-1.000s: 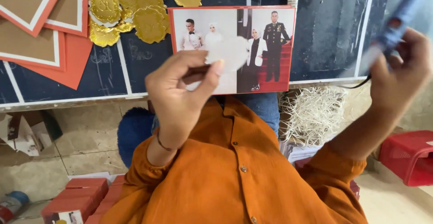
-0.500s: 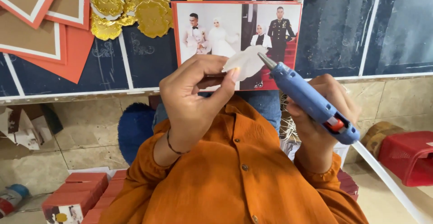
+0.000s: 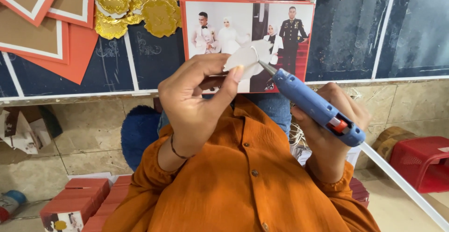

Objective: Assembling wedding invitations by gluing decorative gold emblems onto printed cards using a hot glue gun.

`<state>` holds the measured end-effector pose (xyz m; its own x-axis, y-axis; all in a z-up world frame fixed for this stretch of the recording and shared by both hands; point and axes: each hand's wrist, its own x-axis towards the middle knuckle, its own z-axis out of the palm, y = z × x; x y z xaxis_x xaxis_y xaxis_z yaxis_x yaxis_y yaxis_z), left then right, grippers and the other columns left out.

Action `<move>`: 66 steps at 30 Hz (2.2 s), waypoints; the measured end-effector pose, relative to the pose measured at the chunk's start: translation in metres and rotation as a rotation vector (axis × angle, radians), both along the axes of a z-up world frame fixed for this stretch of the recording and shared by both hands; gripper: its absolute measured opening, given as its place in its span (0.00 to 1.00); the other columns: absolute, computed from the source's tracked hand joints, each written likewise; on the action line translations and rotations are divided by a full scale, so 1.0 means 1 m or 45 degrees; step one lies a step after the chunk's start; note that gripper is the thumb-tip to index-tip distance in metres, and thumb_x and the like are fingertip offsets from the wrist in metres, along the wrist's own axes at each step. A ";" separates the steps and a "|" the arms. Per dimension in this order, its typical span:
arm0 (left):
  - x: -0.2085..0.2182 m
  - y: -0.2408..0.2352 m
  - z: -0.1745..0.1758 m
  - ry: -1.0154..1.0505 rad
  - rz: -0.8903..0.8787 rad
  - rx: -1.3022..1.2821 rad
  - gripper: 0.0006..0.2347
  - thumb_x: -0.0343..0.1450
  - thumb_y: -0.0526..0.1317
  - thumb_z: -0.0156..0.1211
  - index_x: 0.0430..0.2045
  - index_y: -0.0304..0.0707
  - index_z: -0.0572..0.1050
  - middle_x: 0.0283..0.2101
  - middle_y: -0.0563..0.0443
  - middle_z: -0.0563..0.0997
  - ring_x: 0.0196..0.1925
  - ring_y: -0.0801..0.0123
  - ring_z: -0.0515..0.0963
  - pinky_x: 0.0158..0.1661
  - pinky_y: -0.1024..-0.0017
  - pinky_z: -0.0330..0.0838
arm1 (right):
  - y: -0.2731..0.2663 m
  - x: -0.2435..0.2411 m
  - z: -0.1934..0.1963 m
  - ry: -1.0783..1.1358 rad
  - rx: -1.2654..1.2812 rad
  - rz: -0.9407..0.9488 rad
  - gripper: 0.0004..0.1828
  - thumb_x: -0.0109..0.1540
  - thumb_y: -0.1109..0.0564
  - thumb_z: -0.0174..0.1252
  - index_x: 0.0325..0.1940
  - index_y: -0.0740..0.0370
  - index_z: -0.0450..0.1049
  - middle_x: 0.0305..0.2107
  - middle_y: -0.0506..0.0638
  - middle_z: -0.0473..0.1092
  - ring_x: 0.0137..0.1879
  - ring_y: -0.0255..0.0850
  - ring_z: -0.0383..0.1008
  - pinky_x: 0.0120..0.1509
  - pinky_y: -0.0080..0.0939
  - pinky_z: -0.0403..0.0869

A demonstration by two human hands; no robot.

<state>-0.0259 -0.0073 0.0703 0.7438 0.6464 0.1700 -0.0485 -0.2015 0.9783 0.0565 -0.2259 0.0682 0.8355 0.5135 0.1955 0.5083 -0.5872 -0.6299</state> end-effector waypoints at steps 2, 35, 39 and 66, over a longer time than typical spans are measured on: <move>-0.001 0.001 0.001 0.012 0.014 0.002 0.05 0.75 0.30 0.69 0.39 0.23 0.82 0.43 0.36 0.86 0.43 0.59 0.89 0.40 0.73 0.91 | 0.003 -0.001 0.004 0.016 -0.014 0.011 0.30 0.67 0.36 0.61 0.29 0.64 0.65 0.23 0.49 0.61 0.26 0.39 0.56 0.36 0.41 0.55; 0.010 0.008 -0.031 0.030 -0.041 -0.028 0.07 0.79 0.36 0.63 0.38 0.27 0.81 0.45 0.42 0.83 0.39 0.66 0.85 0.40 0.75 0.89 | -0.087 0.117 -0.075 -0.395 -0.358 -0.120 0.12 0.82 0.61 0.55 0.53 0.70 0.59 0.45 0.65 0.60 0.43 0.57 0.66 0.41 0.60 0.68; 0.015 0.008 -0.044 0.000 -0.066 0.058 0.07 0.79 0.35 0.64 0.38 0.26 0.82 0.41 0.43 0.79 0.36 0.67 0.82 0.35 0.80 0.84 | -0.100 0.158 -0.090 -0.310 -0.537 -0.099 0.15 0.68 0.71 0.53 0.57 0.75 0.58 0.54 0.68 0.55 0.46 0.71 0.65 0.50 0.70 0.66; 0.021 0.007 -0.057 0.118 0.040 0.435 0.08 0.78 0.43 0.69 0.43 0.38 0.83 0.48 0.49 0.70 0.52 0.57 0.74 0.59 0.59 0.72 | 0.046 0.039 -0.042 0.746 0.427 -0.096 0.07 0.76 0.63 0.62 0.51 0.73 0.80 0.32 0.55 0.77 0.36 0.34 0.75 0.42 0.27 0.75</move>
<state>-0.0051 -0.0001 0.0135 0.7468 0.5869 0.3128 0.0490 -0.5177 0.8542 0.0951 -0.1802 0.0259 0.8833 0.4400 -0.1615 -0.0069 -0.3323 -0.9431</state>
